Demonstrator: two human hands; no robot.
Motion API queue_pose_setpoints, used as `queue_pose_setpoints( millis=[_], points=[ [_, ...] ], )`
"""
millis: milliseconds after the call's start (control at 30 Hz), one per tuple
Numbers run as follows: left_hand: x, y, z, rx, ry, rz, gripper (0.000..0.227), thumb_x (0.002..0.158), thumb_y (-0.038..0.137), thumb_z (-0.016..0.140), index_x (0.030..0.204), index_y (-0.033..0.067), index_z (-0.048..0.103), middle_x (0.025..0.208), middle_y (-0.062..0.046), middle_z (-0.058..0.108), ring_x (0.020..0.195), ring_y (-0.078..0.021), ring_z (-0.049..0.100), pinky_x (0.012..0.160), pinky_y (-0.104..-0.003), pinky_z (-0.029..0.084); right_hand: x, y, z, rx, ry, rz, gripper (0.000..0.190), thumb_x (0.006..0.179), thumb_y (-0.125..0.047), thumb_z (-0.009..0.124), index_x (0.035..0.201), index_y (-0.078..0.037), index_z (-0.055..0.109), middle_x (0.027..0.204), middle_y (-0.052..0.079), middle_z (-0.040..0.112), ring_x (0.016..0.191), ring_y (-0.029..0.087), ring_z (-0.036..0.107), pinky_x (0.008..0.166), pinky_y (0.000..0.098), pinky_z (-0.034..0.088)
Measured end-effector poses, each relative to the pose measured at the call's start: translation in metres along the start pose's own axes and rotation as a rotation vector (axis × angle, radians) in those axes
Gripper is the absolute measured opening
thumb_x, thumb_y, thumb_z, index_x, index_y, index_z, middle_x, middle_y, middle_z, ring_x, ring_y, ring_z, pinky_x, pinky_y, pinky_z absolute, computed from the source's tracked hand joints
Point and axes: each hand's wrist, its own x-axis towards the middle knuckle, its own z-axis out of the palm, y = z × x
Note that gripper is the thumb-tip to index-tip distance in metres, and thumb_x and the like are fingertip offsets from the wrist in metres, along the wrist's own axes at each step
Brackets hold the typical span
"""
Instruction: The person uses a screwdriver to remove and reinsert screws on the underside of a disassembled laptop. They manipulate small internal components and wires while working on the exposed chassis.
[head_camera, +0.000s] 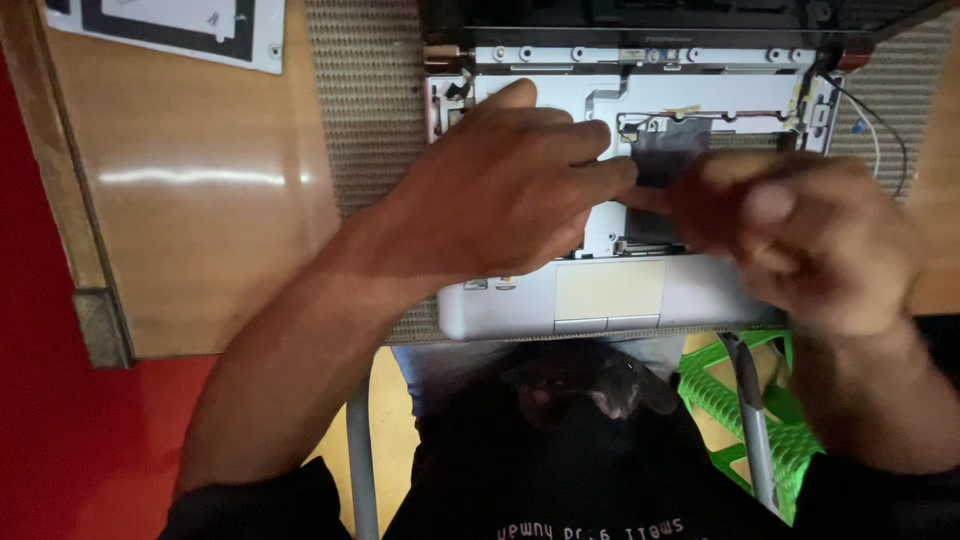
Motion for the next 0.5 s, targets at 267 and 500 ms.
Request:
queue_pose_setpoints(
  millis=[267,500],
  points=[
    [-0.001,-0.001,0.003,-0.067,0.045,0.007,0.012,0.085,-0.004,0.063,0.083,0.0075,0.061,0.069,-0.003,0.050,0.056,-0.0235,0.046,0.063,-0.041,0.035,0.002,-0.015,-0.005,0.433,0.062,0.347,0.044,0.100,-0.029,0.032,0.060,-0.015,0.044,0.071,0.005,0.034,0.074,0.023,0.043,0.104,0.0484,0.042],
    [0.000,-0.003,0.000,0.008,-0.019,0.058,0.012,0.085,0.008,0.067,0.095,0.0134,0.062,0.078,-0.003,0.053,0.062,-0.0269,0.052,0.064,-0.044,0.036,-0.008,-0.018,0.017,0.332,0.244,0.258,0.048,0.099,-0.036,0.042,0.057,-0.013,0.046,0.063,0.008,0.042,0.075,0.025,0.050,0.086,0.0406,0.039]
  ],
)
